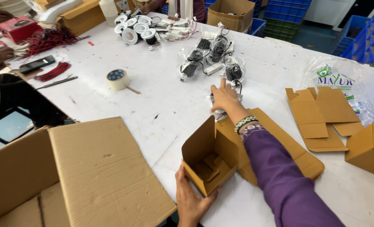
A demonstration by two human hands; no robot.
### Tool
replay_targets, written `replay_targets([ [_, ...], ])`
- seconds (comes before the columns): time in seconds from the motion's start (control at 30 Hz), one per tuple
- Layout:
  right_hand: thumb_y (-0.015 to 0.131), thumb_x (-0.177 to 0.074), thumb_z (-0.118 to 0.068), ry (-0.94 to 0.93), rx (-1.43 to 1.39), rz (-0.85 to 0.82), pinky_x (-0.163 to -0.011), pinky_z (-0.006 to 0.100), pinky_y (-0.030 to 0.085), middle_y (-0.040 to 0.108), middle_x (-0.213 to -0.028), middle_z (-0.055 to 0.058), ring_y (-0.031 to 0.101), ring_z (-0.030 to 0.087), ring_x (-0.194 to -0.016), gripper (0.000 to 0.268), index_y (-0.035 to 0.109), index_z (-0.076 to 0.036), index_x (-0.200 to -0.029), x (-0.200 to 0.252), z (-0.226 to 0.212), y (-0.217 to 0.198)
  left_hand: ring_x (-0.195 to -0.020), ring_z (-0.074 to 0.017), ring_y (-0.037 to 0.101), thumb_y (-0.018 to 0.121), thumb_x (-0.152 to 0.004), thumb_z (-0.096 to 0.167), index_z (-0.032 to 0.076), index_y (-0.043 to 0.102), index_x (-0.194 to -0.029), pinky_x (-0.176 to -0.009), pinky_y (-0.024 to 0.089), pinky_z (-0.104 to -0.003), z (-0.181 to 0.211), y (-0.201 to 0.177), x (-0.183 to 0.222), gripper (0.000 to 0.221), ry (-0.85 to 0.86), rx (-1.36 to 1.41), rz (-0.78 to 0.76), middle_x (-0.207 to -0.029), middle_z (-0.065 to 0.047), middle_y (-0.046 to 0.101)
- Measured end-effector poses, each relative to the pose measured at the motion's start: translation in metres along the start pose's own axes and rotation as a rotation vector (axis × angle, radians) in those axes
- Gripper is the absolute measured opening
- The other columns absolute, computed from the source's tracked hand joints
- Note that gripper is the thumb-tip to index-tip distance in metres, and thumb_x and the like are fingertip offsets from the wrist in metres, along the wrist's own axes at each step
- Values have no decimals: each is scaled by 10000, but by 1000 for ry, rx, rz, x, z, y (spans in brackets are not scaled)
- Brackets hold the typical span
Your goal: The person folds small cardboard boxes and places light fixtures and drivers inside before closing them.
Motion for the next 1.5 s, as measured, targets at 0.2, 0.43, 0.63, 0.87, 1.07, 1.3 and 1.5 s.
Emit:
replay_targets([
  [0.2,912,-650,-469,75,-594,228,-853,456,584,719,-1081,124,712,295,-1007,722,590,-104,-1184,50,64,-14,-1220,-352,593,950,-572,411,127,251,-1509,-968,528,-453,12,-8,2,1203,-65,-43,40,-1351,-168,530],
  [0.43,745,-857,-605,99,-2412,504,-578,310,519,721,-1056,84,735,261,-870,670,612,-121,-1301,165,166,-50,-1293,-356,576,941,-608,463,139,231,-1533,-1030,516,-441,18,-10,9,1209,9,-24,5,-1425,-160,526],
  [0.63,715,-864,-551,-255,-2036,540,-978,374,624,683,-1265,66,707,225,-1152,686,522,-104,-1348,335,147,-113,-1320,-372,566,960,-604,487,119,207,-1544,-1061,508,-455,32,8,33,1259,148,26,-159,-1462,-173,503],
  [0.87,912,-705,-223,-360,-693,732,-783,373,582,591,-1171,121,679,265,-978,554,605,-59,-1135,407,-2,-139,-1288,-352,625,951,-596,553,129,217,-1558,-1061,544,-445,33,17,46,1282,204,16,-180,-1435,-146,562],
  [1.07,825,-639,-104,-453,-397,334,-819,409,548,582,-1255,86,619,298,-1058,512,672,-165,-1124,381,-57,-109,-1231,-377,628,965,-552,499,131,230,-1532,-994,545,-457,25,8,44,1279,130,-56,-133,-1391,-166,556],
  [1.3,717,-679,63,-808,-376,63,-931,399,530,613,-1335,-10,574,272,-1188,452,725,-168,-1068,370,-58,-122,-1237,-337,653,977,-555,489,157,246,-1537,-1014,563,-432,27,9,42,1269,149,-8,-179,-1373,-146,595],
  [1.5,834,-630,-78,-889,-150,-218,-983,393,487,563,-1429,18,474,301,-1315,546,691,-118,-1155,355,-85,-88,-1212,-330,687,974,-559,460,175,255,-1553,-1010,579,-422,26,12,44,1260,133,50,-216,-1394,-142,611],
])
Point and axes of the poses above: each hand's wrist, its own x-axis away from the middle knuckle, its own y-axis out of the palm, z = x × y, the point moved 8 cm from there along -x, towards the middle knuckle
